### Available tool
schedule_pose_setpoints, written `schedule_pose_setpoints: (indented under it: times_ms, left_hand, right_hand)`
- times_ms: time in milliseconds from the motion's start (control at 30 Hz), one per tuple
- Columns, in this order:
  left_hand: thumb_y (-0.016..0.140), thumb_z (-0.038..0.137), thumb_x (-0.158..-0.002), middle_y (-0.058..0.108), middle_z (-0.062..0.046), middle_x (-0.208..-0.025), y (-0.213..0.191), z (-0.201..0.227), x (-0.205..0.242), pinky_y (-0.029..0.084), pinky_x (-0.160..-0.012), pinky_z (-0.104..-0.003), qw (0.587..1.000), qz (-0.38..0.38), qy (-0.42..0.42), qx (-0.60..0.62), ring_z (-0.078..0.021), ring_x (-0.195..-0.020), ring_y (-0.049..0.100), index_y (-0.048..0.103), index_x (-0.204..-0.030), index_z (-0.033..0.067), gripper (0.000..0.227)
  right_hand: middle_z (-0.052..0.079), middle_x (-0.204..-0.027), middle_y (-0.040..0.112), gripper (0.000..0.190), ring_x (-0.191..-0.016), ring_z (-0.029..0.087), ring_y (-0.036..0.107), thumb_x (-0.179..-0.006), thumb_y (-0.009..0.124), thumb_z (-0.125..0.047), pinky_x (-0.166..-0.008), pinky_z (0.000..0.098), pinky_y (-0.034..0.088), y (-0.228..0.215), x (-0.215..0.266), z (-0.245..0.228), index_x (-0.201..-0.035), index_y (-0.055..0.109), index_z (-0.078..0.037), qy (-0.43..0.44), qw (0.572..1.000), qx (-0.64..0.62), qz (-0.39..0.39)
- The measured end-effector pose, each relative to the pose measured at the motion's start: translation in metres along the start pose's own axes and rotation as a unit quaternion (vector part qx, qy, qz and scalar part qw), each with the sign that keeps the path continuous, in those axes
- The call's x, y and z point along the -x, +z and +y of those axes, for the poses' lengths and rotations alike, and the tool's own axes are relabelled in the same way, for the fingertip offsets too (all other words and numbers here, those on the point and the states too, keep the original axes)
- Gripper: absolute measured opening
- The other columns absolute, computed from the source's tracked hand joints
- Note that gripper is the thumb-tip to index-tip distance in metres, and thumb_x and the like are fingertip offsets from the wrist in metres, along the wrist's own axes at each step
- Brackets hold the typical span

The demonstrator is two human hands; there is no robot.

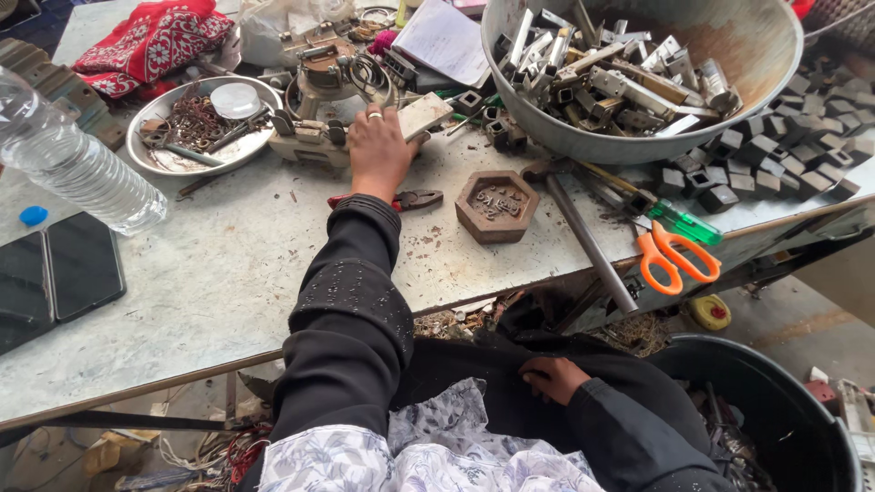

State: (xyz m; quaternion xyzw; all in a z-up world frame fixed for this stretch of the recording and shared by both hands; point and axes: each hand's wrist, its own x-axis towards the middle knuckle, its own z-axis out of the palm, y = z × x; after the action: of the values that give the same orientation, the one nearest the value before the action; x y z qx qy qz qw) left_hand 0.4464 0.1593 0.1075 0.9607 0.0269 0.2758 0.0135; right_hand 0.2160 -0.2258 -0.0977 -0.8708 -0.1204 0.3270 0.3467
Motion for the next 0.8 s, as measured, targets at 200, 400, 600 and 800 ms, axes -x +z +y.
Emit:
schedule_pose_setpoints:
  times_ms: [200, 400, 600, 800]
  left_hand:
    - [0.046, 0.078, -0.096, 0.055, -0.018, -0.125, -0.013, -0.002, -0.005, 0.058, -0.085, -0.037, 0.903, 0.096, -0.161, 0.388, -0.0295, -0.107, 0.065, 0.055, -0.131, -0.0008, 0.086]
    - [0.05, 0.083, -0.08, 0.057, -0.015, -0.127, -0.055, 0.012, 0.021, 0.059, -0.077, -0.041, 0.486, 0.057, -0.184, 0.852, -0.0255, -0.109, 0.063, 0.035, -0.144, 0.0142, 0.095]
    - [0.051, 0.077, -0.107, 0.061, -0.022, -0.138, -0.115, 0.022, 0.1, 0.054, -0.082, -0.049, 0.317, 0.048, -0.036, 0.947, -0.0329, -0.12, 0.06, 0.042, -0.156, 0.0087, 0.084]
    - [0.053, 0.063, -0.102, 0.056, -0.017, -0.148, -0.168, 0.047, 0.189, 0.051, -0.103, -0.056, -0.032, -0.047, -0.064, 0.996, -0.0358, -0.134, 0.059, 0.042, -0.158, 0.0152, 0.075]
  right_hand:
    - [0.006, -0.079, 0.077, 0.026, -0.061, 0.014, 0.071, -0.097, 0.066, -0.022, -0.06, 0.0338, 0.059, 0.0, -0.003, 0.004, -0.12, 0.073, -0.013, 0.0, 1.0, -0.019, 0.009]
    - [0.005, -0.075, 0.076, 0.025, -0.056, 0.015, 0.07, -0.095, 0.067, -0.024, -0.057, 0.034, 0.058, 0.012, -0.005, -0.004, -0.117, 0.074, -0.015, -0.035, 0.999, 0.033, 0.023]
    - [0.008, -0.086, 0.078, 0.027, -0.069, 0.023, 0.075, -0.091, 0.07, -0.028, -0.067, 0.0385, 0.06, 0.028, -0.011, 0.004, -0.115, 0.074, -0.018, -0.094, 0.988, 0.111, 0.048]
    - [0.011, -0.105, 0.076, 0.027, -0.094, 0.034, 0.073, -0.091, 0.071, -0.032, -0.083, 0.0447, 0.058, 0.044, -0.006, -0.011, -0.111, 0.076, -0.016, -0.223, 0.947, 0.211, 0.092]
